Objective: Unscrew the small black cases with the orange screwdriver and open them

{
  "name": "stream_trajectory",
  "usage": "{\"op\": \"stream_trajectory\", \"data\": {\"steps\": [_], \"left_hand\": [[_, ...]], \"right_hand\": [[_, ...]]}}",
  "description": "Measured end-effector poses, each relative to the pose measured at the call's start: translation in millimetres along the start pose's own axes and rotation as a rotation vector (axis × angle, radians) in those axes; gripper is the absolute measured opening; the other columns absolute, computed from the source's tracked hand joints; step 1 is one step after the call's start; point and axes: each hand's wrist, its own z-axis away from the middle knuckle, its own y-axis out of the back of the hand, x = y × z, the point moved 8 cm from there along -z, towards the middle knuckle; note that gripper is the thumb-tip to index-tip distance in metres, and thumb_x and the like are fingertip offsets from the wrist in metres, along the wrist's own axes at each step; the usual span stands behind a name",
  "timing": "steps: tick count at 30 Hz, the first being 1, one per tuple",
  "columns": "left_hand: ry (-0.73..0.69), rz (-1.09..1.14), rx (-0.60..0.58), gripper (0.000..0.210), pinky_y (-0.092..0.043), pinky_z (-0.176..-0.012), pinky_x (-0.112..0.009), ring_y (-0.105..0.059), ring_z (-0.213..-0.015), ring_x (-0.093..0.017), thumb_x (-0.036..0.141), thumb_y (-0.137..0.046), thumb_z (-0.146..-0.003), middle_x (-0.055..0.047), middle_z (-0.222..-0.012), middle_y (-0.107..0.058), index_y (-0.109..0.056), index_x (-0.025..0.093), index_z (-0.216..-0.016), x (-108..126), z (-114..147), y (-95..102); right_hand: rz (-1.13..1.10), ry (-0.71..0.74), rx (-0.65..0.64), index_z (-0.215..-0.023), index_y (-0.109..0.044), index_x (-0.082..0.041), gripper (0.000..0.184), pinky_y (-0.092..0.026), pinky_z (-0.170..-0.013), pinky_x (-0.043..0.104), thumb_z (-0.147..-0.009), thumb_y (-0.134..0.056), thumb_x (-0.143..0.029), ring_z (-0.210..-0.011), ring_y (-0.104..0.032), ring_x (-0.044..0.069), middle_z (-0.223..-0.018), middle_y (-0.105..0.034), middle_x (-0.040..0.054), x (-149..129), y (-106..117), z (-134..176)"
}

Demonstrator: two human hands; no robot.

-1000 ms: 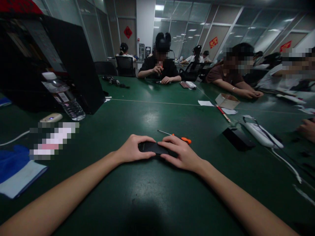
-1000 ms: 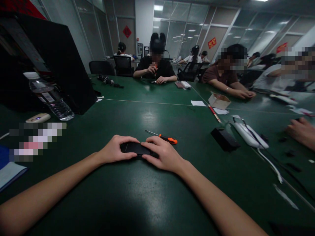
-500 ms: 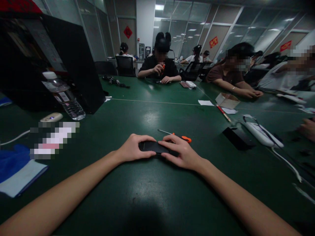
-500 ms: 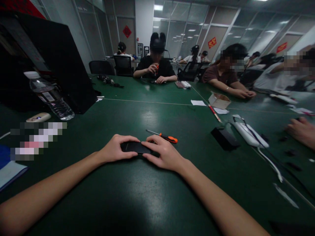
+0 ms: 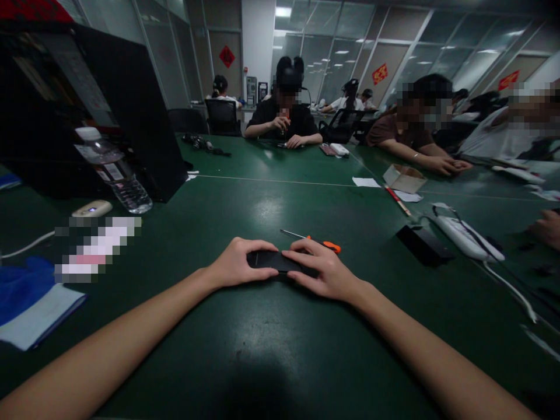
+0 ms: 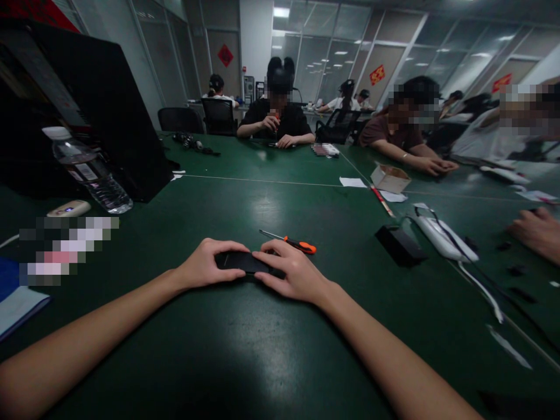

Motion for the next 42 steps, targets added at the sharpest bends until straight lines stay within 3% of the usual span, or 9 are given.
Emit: {"op": "stream_trajectory", "data": {"steps": [42], "left_hand": [[-0.013, 0.001, 0.005, 0.039, -0.052, -0.075, -0.027, -0.073, -0.084, -0.019, 0.039, -0.079, -0.079, -0.004, -0.097, -0.078, -0.073, 0.016, -0.111, 3.4, -0.9, 2.2]], "right_hand": [[-0.029, -0.011, 0.029, -0.137, -0.064, -0.020, 0.043, -0.057, -0.094, 0.040, -0.096, -0.065, -0.031, -0.108, -0.064, 0.022, -0.118, -0.065, 0.0138, -1.4, -3.8, -1.0]]}}
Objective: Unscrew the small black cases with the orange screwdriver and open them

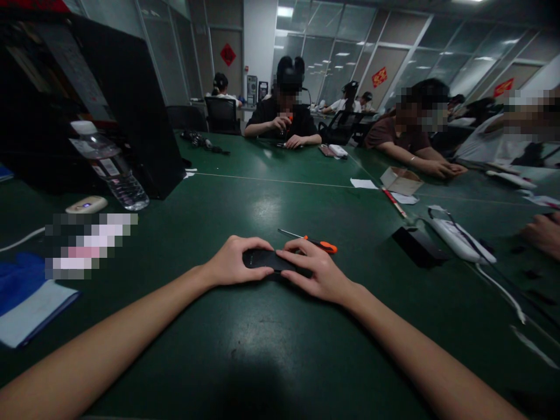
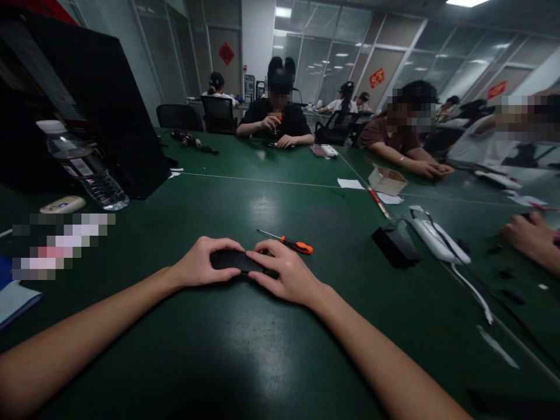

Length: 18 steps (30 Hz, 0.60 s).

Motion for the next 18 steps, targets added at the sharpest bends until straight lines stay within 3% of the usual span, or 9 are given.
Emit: {"op": "stream_trajectory", "data": {"steps": [9, 14, 18], "left_hand": [[0.015, 0.009, -0.030, 0.039, -0.052, -0.076, -0.027, -0.074, -0.084, -0.019, 0.039, -0.079, -0.081, -0.004, -0.098, -0.078, -0.073, 0.016, -0.112, -1, 0, -0.1], [0.007, 0.082, 0.003, 0.028, -0.053, -0.084, -0.028, -0.074, -0.091, -0.019, 0.033, -0.065, -0.092, -0.006, -0.103, -0.079, -0.075, 0.016, -0.111, -1, -1, 2.1], [0.069, 0.104, 0.067, 0.029, -0.052, -0.071, -0.026, -0.072, -0.077, -0.017, 0.034, -0.058, -0.096, -0.006, -0.091, -0.080, -0.078, 0.014, -0.103, -9, -2, 6.6]], "right_hand": [[-0.001, -0.013, -0.009, -0.134, -0.066, -0.017, 0.041, -0.057, -0.094, 0.039, -0.096, -0.065, -0.032, -0.109, -0.065, 0.023, -0.118, -0.066, 0.0148, 1, 0, 0], [-0.071, -0.093, 0.015, -0.121, -0.071, -0.016, 0.028, -0.058, -0.089, 0.033, -0.101, -0.055, -0.027, -0.099, -0.070, 0.019, -0.109, -0.073, 0.0121, 6, 4, -4], [-0.112, -0.221, 0.073, -0.106, -0.074, -0.018, 0.024, -0.058, -0.085, 0.031, -0.102, -0.052, -0.025, -0.091, -0.073, 0.018, -0.099, -0.077, 0.0079, 16, 8, -4]]}}
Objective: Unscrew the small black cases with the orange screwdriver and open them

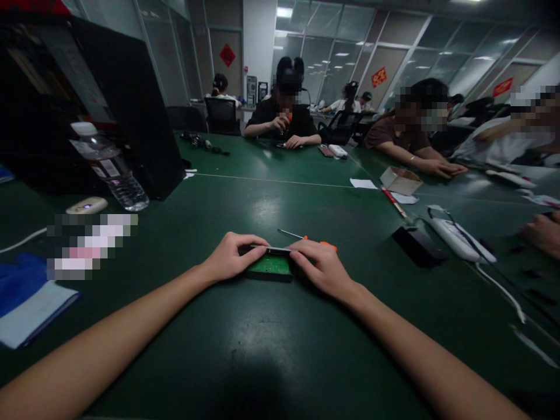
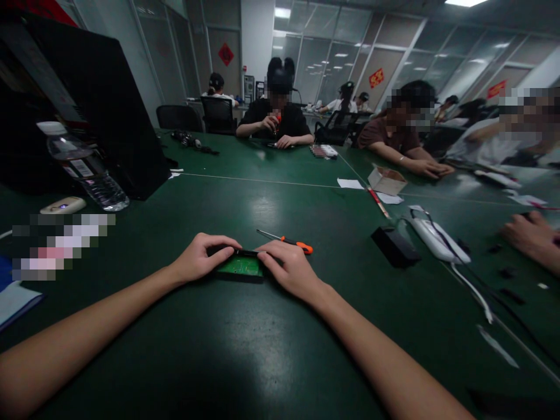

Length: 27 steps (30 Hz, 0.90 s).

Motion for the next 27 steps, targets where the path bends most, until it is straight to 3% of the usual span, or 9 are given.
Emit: {"op": "stream_trajectory", "data": {"steps": [5, 12, 21, 25, 27], "left_hand": [[0.058, 0.026, 0.059, 0.033, -0.050, -0.062, -0.024, -0.067, -0.069, -0.016, 0.039, -0.058, -0.096, -0.005, -0.084, -0.078, -0.079, 0.014, -0.098, -7, -1, 4.6], [0.069, 0.053, 0.076, 0.035, -0.049, -0.061, -0.023, -0.064, -0.065, -0.015, 0.040, -0.057, -0.096, -0.005, -0.079, -0.076, -0.078, 0.012, -0.093, -10, -1, 5.3], [0.059, 0.074, 0.081, 0.034, -0.048, -0.062, -0.023, -0.064, -0.067, -0.015, 0.039, -0.056, -0.098, -0.004, -0.078, -0.074, -0.077, 0.013, -0.092, -11, 0, 5.4], [0.067, 0.081, 0.083, 0.034, -0.049, -0.063, -0.024, -0.064, -0.068, -0.015, 0.039, -0.054, -0.098, -0.004, -0.079, -0.073, -0.076, 0.013, -0.092, -10, 0, 5.9], [0.071, 0.093, 0.061, 0.031, -0.051, -0.067, -0.026, -0.066, -0.072, -0.016, 0.039, -0.057, -0.096, -0.005, -0.086, -0.074, -0.074, 0.014, -0.103, -10, 0, 5.2]], "right_hand": [[0.000, -0.120, 0.075, -0.098, -0.075, -0.019, 0.021, -0.058, -0.077, 0.030, -0.099, -0.056, -0.029, -0.079, -0.073, 0.018, -0.088, -0.078, 0.0050, 11, 3, 1], [0.013, -0.125, 0.078, -0.099, -0.075, -0.018, 0.019, -0.057, -0.071, 0.029, -0.096, -0.060, -0.031, -0.077, -0.072, 0.019, -0.087, -0.078, 0.0054, 13, 3, 2], [0.004, -0.101, 0.075, -0.112, -0.071, -0.019, 0.020, -0.060, -0.079, 0.031, -0.095, -0.063, -0.026, -0.081, -0.073, 0.018, -0.095, -0.078, 0.0057, 13, 1, 4], [0.013, -0.099, 0.085, -0.130, -0.065, -0.021, 0.035, -0.062, -0.080, 0.033, -0.095, -0.062, -0.026, -0.084, -0.074, 0.018, -0.097, -0.078, 0.0055, 14, 2, 5], [0.027, -0.066, 0.087, -0.138, -0.061, -0.021, 0.042, -0.062, -0.081, 0.033, -0.096, -0.061, -0.025, -0.085, -0.075, 0.018, -0.100, -0.078, 0.0060, 12, 3, 6]]}}
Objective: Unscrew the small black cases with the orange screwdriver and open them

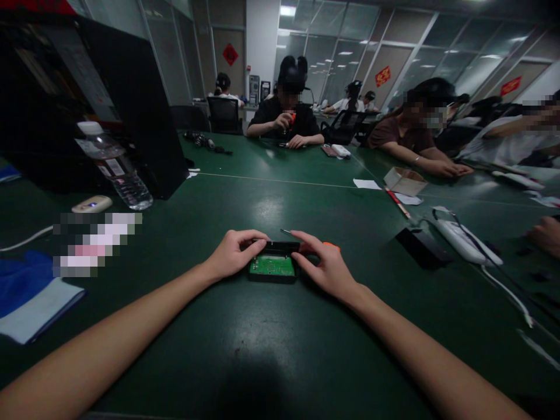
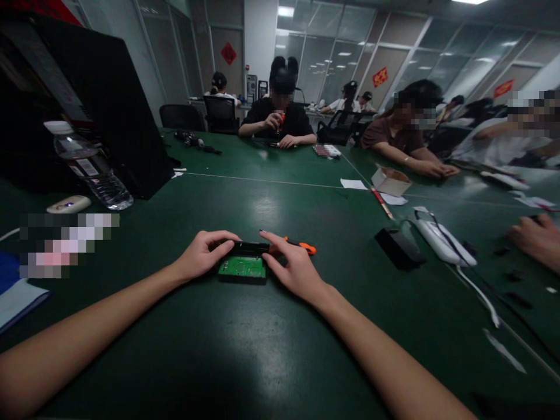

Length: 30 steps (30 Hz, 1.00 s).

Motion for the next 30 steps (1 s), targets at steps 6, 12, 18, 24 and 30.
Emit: {"op": "stream_trajectory", "data": {"steps": [6, 12, 18, 24, 30], "left_hand": [[-0.034, 0.037, -0.221, 0.100, -0.055, -0.096, -0.044, -0.070, -0.106, -0.029, 0.039, -0.090, -0.066, -0.011, -0.117, -0.070, -0.038, 0.022, -0.151, 4, 5, -14.0], [-0.034, -0.014, -0.222, 0.100, -0.054, -0.099, -0.047, -0.069, -0.110, -0.030, 0.033, -0.088, -0.069, -0.014, -0.124, -0.067, -0.035, 0.022, -0.153, 4, 7, -14.9], [-0.022, -0.018, -0.199, 0.095, -0.057, -0.091, -0.042, -0.072, -0.097, -0.026, 0.032, -0.087, -0.070, -0.010, -0.114, -0.071, -0.039, 0.020, -0.151, 5, 6, -13.4], [-0.021, -0.004, -0.206, 0.095, -0.058, -0.089, -0.041, -0.072, -0.095, -0.026, 0.033, -0.086, -0.071, -0.010, -0.114, -0.071, -0.038, 0.021, -0.152, 4, 6, -14.3], [0.000, 0.034, -0.206, 0.098, -0.057, -0.090, -0.038, -0.072, -0.098, -0.025, 0.034, -0.087, -0.071, -0.010, -0.117, -0.071, -0.035, 0.022, -0.153, 3, 5, -15.1]], "right_hand": [[0.050, 0.096, -0.015, -0.132, -0.067, -0.023, 0.037, -0.062, -0.094, 0.038, -0.096, -0.060, -0.021, -0.102, -0.076, 0.021, -0.121, -0.076, 0.0082, -7, -1, 0], [0.053, 0.126, -0.016, -0.134, -0.067, -0.021, 0.038, -0.061, -0.098, 0.038, -0.097, -0.059, -0.019, -0.111, -0.074, 0.022, -0.125, -0.075, 0.0089, -11, 0, -1], [0.064, 0.135, -0.024, -0.141, -0.062, -0.025, 0.044, -0.061, -0.099, 0.039, -0.097, -0.058, -0.019, -0.112, -0.073, 0.022, -0.128, -0.073, 0.0077, -9, -2, 0], [0.081, 0.159, -0.035, -0.143, -0.059, -0.026, 0.046, -0.062, -0.096, 0.038, -0.098, -0.057, -0.019, -0.108, -0.075, 0.021, -0.126, -0.074, 0.0076, -11, -2, 0], [0.106, 0.194, -0.045, -0.144, -0.058, -0.021, 0.044, -0.062, -0.094, 0.036, -0.100, -0.055, -0.018, -0.108, -0.074, 0.021, -0.124, -0.075, 0.0103, -15, -1, 0]]}}
